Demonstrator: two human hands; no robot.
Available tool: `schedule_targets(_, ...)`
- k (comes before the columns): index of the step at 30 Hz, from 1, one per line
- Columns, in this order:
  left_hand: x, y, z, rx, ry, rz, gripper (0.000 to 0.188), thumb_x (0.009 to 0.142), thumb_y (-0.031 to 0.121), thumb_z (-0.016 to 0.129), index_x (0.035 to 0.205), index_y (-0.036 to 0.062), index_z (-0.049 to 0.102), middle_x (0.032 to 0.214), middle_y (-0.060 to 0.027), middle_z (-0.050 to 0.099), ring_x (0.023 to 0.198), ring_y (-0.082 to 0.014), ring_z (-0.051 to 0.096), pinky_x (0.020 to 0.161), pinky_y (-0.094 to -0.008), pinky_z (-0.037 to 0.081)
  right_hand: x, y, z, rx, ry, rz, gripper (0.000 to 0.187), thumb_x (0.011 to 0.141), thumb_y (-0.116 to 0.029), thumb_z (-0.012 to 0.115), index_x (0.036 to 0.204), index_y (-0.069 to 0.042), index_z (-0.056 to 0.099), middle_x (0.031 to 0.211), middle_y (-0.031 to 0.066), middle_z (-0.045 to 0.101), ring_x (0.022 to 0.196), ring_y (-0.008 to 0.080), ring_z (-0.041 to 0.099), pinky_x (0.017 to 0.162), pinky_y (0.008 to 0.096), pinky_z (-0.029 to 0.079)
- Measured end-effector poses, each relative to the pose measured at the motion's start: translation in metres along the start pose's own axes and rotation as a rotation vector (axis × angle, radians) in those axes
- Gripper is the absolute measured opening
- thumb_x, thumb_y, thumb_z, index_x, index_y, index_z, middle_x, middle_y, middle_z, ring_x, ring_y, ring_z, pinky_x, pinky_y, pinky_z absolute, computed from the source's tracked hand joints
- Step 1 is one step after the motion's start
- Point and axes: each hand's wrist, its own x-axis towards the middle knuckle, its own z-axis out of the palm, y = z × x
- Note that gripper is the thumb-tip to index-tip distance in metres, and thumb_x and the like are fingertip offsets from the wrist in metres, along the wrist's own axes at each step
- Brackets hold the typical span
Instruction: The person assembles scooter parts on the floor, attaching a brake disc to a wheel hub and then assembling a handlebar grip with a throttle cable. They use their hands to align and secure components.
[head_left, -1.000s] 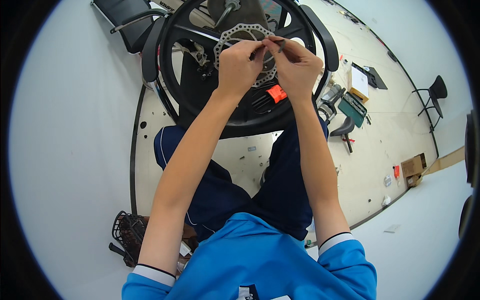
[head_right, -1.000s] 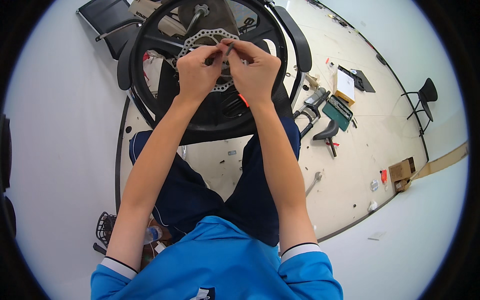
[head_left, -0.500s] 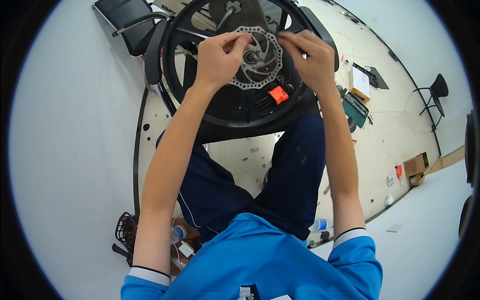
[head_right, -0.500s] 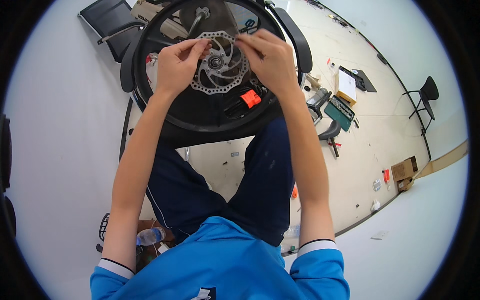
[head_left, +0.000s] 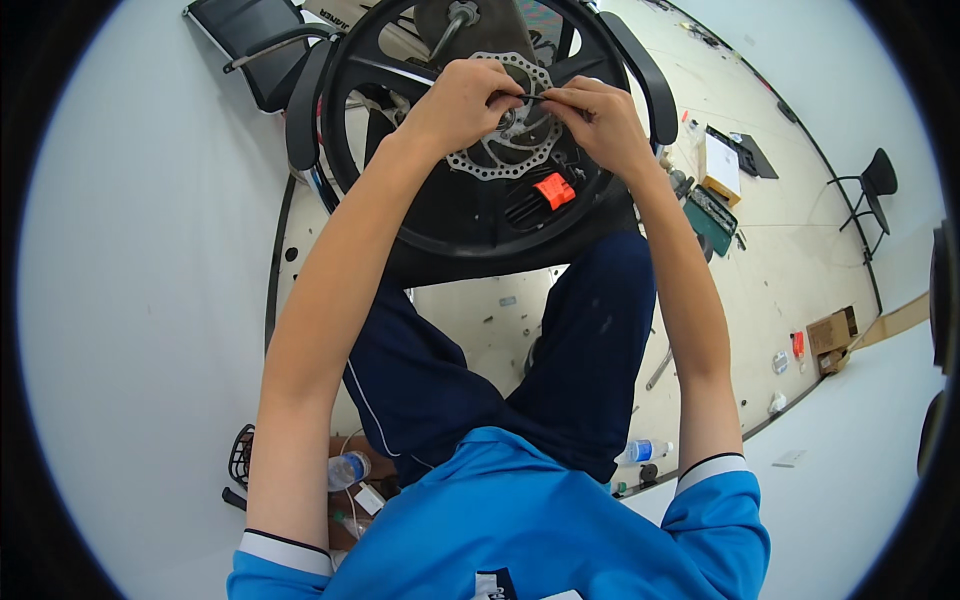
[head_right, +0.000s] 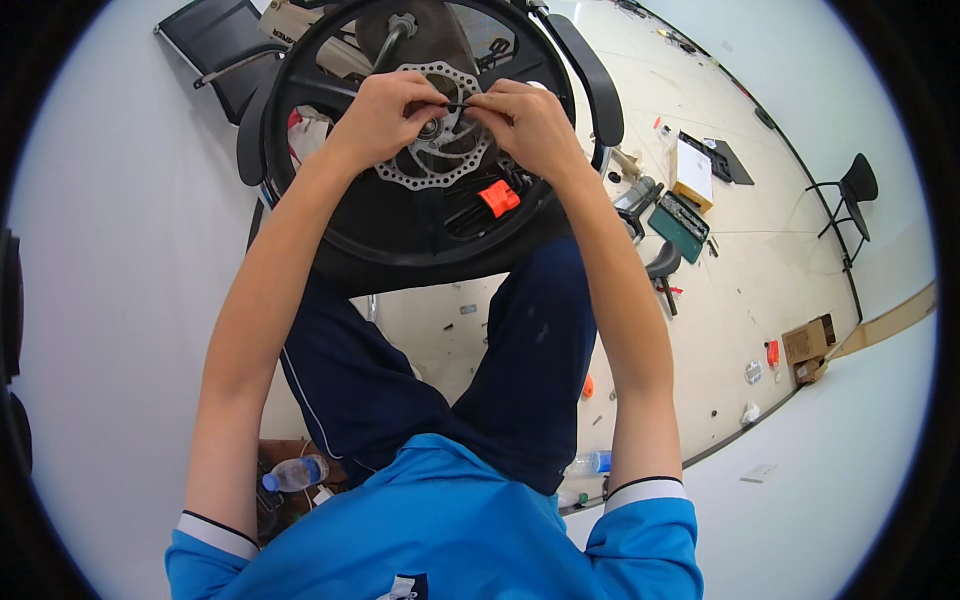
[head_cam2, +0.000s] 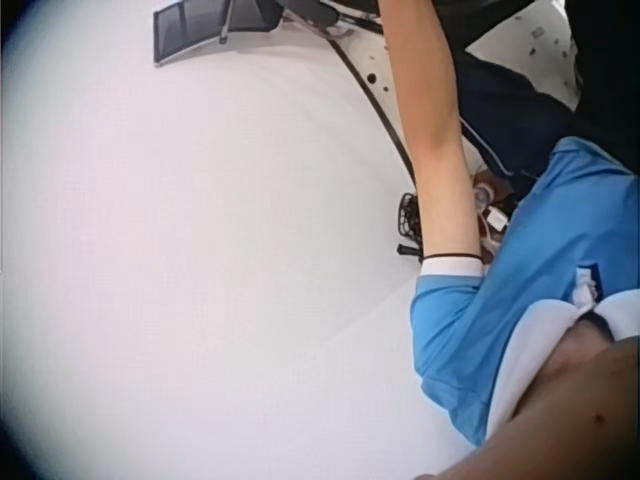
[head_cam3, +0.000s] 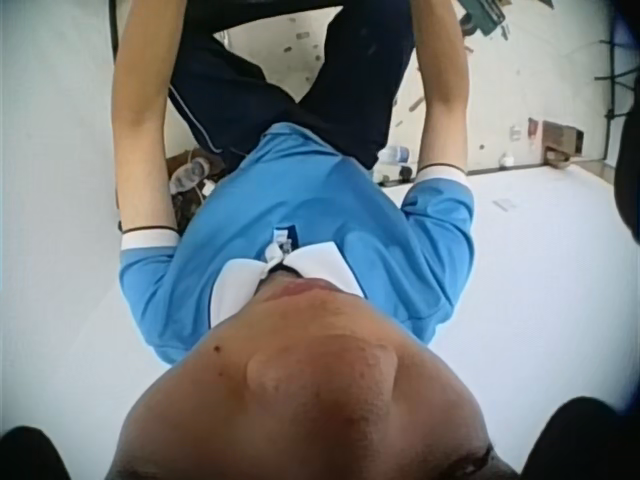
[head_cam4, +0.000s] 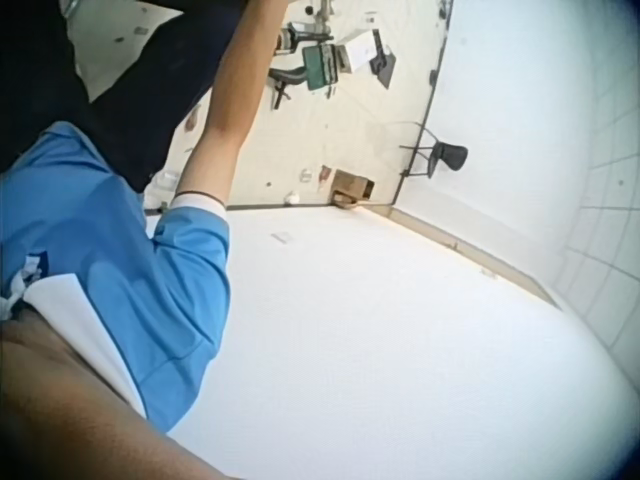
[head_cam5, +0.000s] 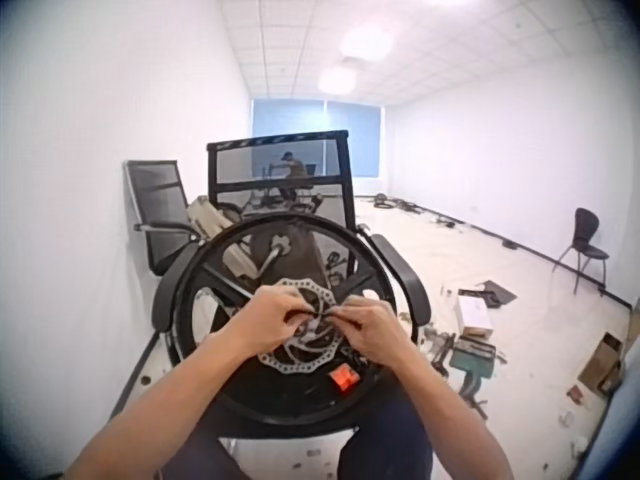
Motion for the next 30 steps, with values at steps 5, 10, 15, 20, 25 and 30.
schedule_targets(5,0.004,-0.004,-0.003,0.018,-0.008,0.062,0.013,0.078,0.003,0.073,0.091,0.0005,0.074,0.081,-0.0119,0.067,0.071,-0.0258,0.066,0.065,-0.0318,0.051,0.012,0.004,-0.007,0.007,-0.086,0.018,0.016,0.085,-0.008,0.072,0.099,-0.001,0.075,0.082,0.0077,0.067,0.067,0.0198,0.062,0.063,0.0286,0.048)
schedule_targets(10,0.014,-0.003,-0.008,0.081,-0.147,-0.038,0.014,0.076,0.007,0.075,0.088,-0.001,0.074,0.078,-0.0145,0.066,0.07,-0.0276,0.066,0.064,-0.0334,0.051,0.026,0.012,-0.014,0.051,-0.187,-0.009,0.018,0.079,-0.011,0.075,0.096,-0.004,0.076,0.079,0.0109,0.066,0.07,0.0281,0.063,0.065,0.0342,0.049)
schedule_targets(15,0.025,0.011,-0.015,0.092,-0.311,-0.271,0.019,0.079,0.014,0.073,0.089,-0.0017,0.074,0.081,-0.018,0.069,0.07,-0.0298,0.066,0.066,-0.0363,0.052,0.037,0.017,-0.018,0.048,-0.227,-0.024,0.02,0.077,-0.009,0.076,0.096,-0.004,0.075,0.077,0.0111,0.065,0.069,0.0283,0.063,0.065,0.0346,0.049)
schedule_targets(20,0.03,0.009,-0.02,0.124,-0.333,-0.28,0.02,0.082,0.017,0.07,0.093,0.0,0.075,0.082,-0.0198,0.07,0.073,-0.0304,0.067,0.069,-0.036,0.053,0.043,0.016,-0.02,-0.018,-0.278,0.017,0.018,0.079,-0.005,0.075,0.097,-0.003,0.076,0.082,0.0087,0.07,0.074,0.0218,0.065,0.066,0.0311,0.05)
schedule_targets(25,0.033,0.005,-0.024,0.098,-0.367,-0.267,0.02,0.081,0.016,0.071,0.093,0.0007,0.075,0.083,-0.0181,0.071,0.074,-0.0304,0.067,0.071,-0.0359,0.053,0.044,0.022,-0.016,0.006,-0.286,-0.012,0.018,0.079,-0.006,0.075,0.096,-0.001,0.076,0.081,0.0096,0.07,0.072,0.0227,0.065,0.067,0.0314,0.051)
schedule_targets(30,0.032,0.005,-0.023,0.101,-0.353,-0.22,0.02,0.079,0.016,0.072,0.092,0.0005,0.075,0.082,-0.0168,0.07,0.073,-0.0306,0.067,0.071,-0.0355,0.053,0.042,0.02,-0.016,0.016,-0.238,-0.025,0.019,0.076,-0.008,0.077,0.094,-0.001,0.076,0.078,0.011,0.068,0.07,0.0276,0.065,0.066,0.0337,0.051)
